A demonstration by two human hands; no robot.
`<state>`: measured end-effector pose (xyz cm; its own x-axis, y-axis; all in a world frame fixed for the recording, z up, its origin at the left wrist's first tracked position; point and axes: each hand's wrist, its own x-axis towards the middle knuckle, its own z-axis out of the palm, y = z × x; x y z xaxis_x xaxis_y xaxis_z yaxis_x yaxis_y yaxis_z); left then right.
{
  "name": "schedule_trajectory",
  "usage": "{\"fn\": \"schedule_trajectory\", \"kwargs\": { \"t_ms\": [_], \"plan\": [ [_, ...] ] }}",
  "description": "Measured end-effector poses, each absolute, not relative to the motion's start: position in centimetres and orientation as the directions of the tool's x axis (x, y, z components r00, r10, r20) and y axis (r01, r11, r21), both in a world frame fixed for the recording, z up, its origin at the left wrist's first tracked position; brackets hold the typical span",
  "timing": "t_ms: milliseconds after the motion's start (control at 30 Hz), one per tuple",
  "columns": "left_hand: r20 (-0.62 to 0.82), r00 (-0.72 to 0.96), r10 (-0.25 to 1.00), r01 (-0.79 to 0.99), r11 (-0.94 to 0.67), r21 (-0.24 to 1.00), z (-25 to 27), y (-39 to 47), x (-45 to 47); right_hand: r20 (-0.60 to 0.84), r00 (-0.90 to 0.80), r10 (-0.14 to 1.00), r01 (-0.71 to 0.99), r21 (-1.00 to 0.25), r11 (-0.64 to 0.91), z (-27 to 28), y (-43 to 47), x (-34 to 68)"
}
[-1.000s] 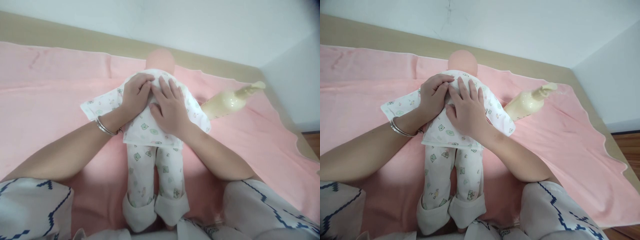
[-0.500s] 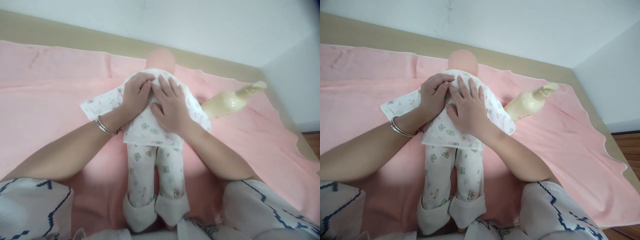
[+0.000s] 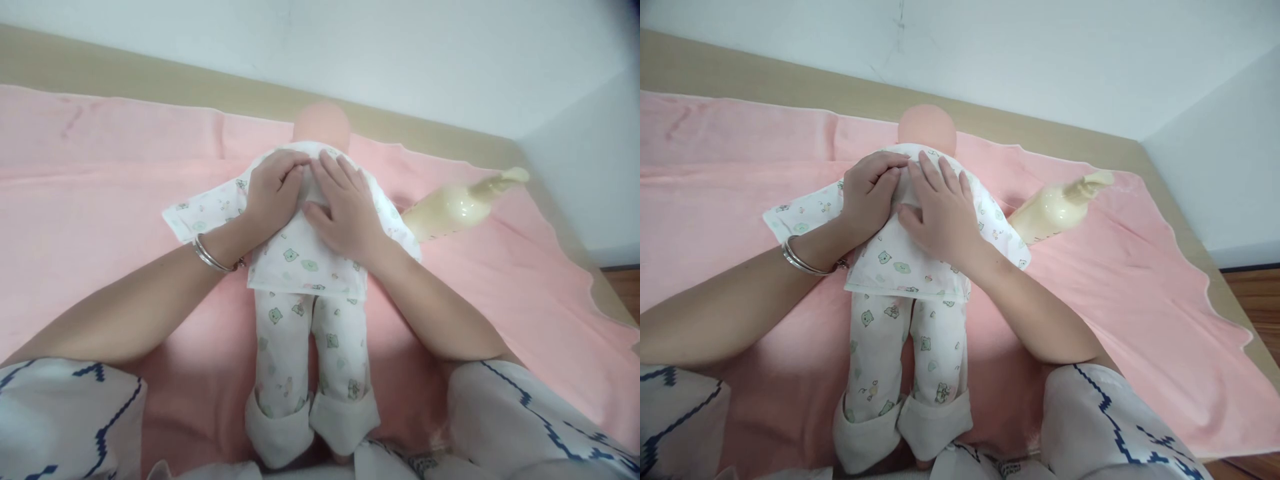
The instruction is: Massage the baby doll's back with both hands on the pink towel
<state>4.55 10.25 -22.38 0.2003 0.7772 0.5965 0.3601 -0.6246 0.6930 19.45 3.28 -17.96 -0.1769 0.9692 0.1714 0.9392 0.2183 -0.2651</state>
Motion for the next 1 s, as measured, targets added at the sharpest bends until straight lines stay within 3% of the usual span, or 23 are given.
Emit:
{"fn": "schedule_trajectory", "kwargs": {
  "t_ms": [233, 867, 1000],
  "plan": [
    [0.595, 0.206, 0.777, 0.356, -0.625, 0.694, -22.4, 10.3, 4.6, 0.174, -0.115, 0.978, 0.948, -0.274, 0.160, -18.4, 5.2, 21.0],
    [0.583, 0.196, 0.788, 0.371, -0.610, 0.700, -22.2, 10.1, 4.5, 0.188, -0.134, 0.973, 0.947, -0.265, 0.181, -17.8, 4.4, 20.4],
    [0.585, 0.198, 0.786, 0.386, -0.611, 0.691, -22.1, 10.0, 4.5, 0.245, -0.131, 0.961, 0.942, -0.272, 0.197, -17.7, 3.8, 20.1]
  ]
}}
